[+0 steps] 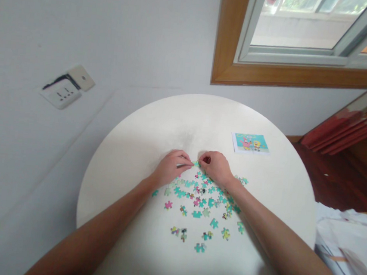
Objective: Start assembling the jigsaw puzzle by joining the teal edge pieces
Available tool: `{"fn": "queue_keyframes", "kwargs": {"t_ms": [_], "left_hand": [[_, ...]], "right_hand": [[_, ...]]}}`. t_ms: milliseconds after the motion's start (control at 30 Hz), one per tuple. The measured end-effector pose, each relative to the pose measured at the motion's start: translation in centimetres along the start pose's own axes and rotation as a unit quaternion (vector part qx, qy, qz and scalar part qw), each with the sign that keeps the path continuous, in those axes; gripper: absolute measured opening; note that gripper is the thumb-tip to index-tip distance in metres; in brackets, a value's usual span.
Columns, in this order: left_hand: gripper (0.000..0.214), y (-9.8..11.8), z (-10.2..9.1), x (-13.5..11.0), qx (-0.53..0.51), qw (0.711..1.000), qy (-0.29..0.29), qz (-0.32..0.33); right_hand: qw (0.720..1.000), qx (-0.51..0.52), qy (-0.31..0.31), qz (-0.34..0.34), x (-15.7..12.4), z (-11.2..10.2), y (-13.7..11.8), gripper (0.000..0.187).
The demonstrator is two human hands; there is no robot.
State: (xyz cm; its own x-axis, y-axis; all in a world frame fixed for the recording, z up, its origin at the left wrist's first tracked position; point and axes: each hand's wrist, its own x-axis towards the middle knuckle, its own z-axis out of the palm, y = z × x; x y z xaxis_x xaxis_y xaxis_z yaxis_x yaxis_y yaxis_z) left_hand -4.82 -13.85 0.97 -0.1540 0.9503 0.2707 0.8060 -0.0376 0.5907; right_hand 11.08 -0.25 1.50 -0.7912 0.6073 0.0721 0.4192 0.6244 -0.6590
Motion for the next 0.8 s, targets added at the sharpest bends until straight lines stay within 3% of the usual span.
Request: {"fn": "queue_keyframes", "kwargs": {"t_ms": [200, 367, 500, 800], "left_hand": [[0.014, 0.0, 0.0, 0.0, -0.004, 1.0, -0.002, -0.004], [0.014, 0.1, -0.1, 0.0, -0.007, 1.0, -0.001, -0.01], [0.013, 0.2, -0.1, 0.0, -0.005, 1.0, 0.001, -0.005], [0.014, 0.0, 0.0, -0.1, -0.006, 1.0, 0.002, 0.0]], "right_hand": [[1.0, 0.015, 0.012, -0.01, 0.0, 0.1, 0.4, 0.008], [0.995, 0.064, -0.009, -0.078, 0.1, -0.4, 1.3, 0.009], [0.992, 0.034, -0.026, -0.118, -0.1, -0.9, 1.3, 0.014], [0.993, -0.022, -0.035, -0.115, -0.3, -1.0, 0.9, 0.015]]}}
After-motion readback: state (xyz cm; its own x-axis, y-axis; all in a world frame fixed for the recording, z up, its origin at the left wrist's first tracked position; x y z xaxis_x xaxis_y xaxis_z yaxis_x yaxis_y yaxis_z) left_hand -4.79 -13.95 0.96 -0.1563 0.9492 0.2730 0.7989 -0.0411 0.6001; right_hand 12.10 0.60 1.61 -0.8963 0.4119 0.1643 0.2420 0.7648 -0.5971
